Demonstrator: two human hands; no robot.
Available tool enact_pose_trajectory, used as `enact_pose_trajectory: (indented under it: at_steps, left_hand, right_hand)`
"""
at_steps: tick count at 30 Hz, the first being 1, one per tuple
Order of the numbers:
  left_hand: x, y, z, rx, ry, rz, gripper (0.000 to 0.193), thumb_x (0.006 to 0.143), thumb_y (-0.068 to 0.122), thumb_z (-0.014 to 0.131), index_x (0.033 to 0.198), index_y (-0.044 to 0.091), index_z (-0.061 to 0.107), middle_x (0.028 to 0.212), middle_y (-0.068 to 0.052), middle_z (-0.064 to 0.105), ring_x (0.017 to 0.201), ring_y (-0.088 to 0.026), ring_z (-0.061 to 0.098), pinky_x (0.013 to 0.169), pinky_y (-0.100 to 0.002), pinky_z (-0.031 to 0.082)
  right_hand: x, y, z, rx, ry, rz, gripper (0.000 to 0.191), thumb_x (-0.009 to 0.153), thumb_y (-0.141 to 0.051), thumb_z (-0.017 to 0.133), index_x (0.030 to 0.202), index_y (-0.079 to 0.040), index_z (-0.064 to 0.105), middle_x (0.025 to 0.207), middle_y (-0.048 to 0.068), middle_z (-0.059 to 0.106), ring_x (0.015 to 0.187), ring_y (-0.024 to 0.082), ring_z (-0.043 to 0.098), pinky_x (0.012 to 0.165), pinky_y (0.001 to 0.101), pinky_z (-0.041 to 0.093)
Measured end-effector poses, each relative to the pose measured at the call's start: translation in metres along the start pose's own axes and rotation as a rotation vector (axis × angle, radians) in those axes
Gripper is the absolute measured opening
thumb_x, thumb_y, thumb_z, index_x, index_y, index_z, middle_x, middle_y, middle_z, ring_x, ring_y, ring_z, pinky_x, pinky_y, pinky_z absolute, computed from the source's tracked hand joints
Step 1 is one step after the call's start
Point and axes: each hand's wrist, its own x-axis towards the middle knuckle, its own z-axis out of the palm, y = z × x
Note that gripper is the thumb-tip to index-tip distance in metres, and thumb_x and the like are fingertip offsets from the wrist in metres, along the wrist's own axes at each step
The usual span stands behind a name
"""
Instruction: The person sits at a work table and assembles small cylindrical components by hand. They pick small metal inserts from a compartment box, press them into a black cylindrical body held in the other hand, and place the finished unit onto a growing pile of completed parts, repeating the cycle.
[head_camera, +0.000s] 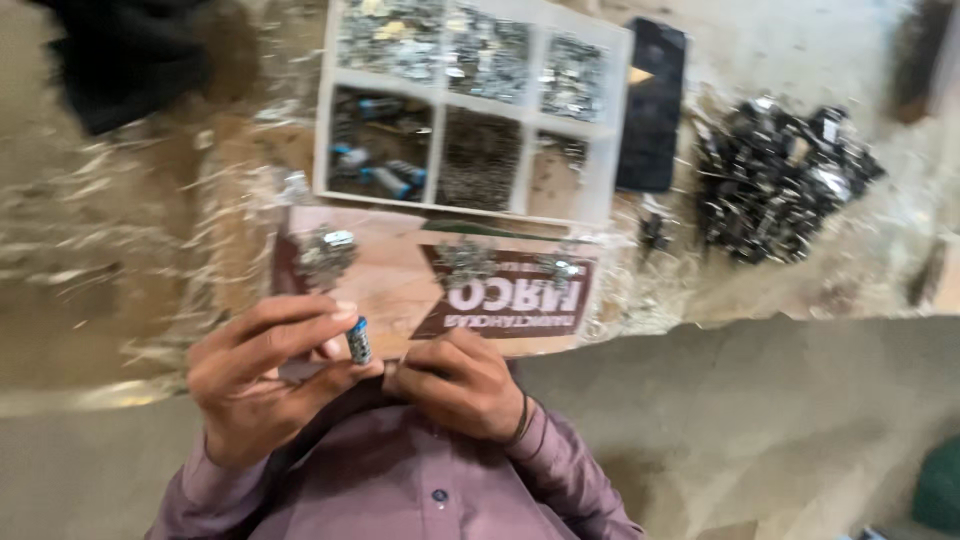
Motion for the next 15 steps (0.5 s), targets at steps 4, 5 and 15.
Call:
enact_pose_trajectory:
  at_steps: [4,5,15]
  left_hand:
    - [0.004,0.001,0.015,-0.053,-0.082,0.013,0.042,0.076,-0.001,0.087,0.115,0.008,0.074,0.115,-0.011,0.072,0.085,-0.010,0.073,0.075,-0.025,0.064]
    - [0.004,0.002,0.018,-0.039,-0.096,0.022,0.042,0.075,-0.001,0.087,0.114,0.008,0.074,0.114,-0.010,0.073,0.084,-0.010,0.073,0.073,-0.024,0.065]
    - [0.011,0.007,0.025,-0.027,-0.170,0.082,0.044,0.077,0.004,0.088,0.118,0.010,0.075,0.116,-0.008,0.073,0.094,-0.019,0.075,0.077,-0.029,0.064]
  right_hand:
    - [-0.008,-0.008,-0.006,0.707,0.343,0.452,0.016,0.090,0.009,0.073,0.103,-0.001,0.074,0.093,0.013,0.075,0.075,0.023,0.073,0.066,0.0312,0.061]
    - [-0.006,-0.010,-0.007,0.750,0.413,0.516,0.017,0.090,0.011,0.072,0.102,0.000,0.074,0.089,0.013,0.075,0.071,0.022,0.072,0.063,0.0306,0.060]
    - [0.016,-0.025,-0.014,0.006,0.552,0.230,0.032,0.074,0.013,0.075,0.102,-0.003,0.075,0.091,0.009,0.065,0.082,0.022,0.063,0.073,0.0314,0.050]
